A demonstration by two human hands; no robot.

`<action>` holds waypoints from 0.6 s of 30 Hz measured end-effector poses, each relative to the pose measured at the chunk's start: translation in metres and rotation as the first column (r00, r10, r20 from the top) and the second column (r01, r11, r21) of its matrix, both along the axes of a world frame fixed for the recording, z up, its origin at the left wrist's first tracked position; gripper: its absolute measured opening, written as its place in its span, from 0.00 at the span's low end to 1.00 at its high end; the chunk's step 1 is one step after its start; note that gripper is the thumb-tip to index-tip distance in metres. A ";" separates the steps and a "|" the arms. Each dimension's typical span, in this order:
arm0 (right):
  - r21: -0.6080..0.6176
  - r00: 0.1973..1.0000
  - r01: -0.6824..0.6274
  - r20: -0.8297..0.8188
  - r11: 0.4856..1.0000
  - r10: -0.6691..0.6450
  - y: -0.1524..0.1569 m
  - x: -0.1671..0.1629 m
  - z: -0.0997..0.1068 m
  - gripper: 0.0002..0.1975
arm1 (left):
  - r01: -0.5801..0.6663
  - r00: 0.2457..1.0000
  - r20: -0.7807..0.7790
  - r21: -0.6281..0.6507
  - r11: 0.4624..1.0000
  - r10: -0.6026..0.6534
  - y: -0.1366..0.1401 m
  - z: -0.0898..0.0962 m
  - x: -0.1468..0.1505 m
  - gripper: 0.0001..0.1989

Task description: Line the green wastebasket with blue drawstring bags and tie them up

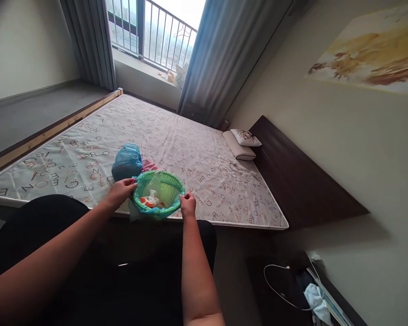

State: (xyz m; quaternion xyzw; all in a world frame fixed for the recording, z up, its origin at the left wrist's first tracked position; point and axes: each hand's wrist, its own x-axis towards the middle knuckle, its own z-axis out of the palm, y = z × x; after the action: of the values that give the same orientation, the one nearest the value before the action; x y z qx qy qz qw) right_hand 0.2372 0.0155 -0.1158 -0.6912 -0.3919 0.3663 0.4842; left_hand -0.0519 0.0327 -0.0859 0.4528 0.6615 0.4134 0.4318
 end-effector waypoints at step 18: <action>-0.143 0.988 -0.151 -0.035 0.978 0.147 -0.011 -0.051 0.028 0.06 | 0.443 0.788 -0.492 0.036 0.896 -0.370 -0.003 -0.029 0.030 0.33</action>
State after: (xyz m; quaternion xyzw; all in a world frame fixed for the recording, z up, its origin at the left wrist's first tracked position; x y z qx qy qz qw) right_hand 0.1865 0.0046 -0.0877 -0.6889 -0.4088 0.4376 0.4084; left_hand -0.0222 0.0301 -0.1146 0.7024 0.6003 0.2360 0.3010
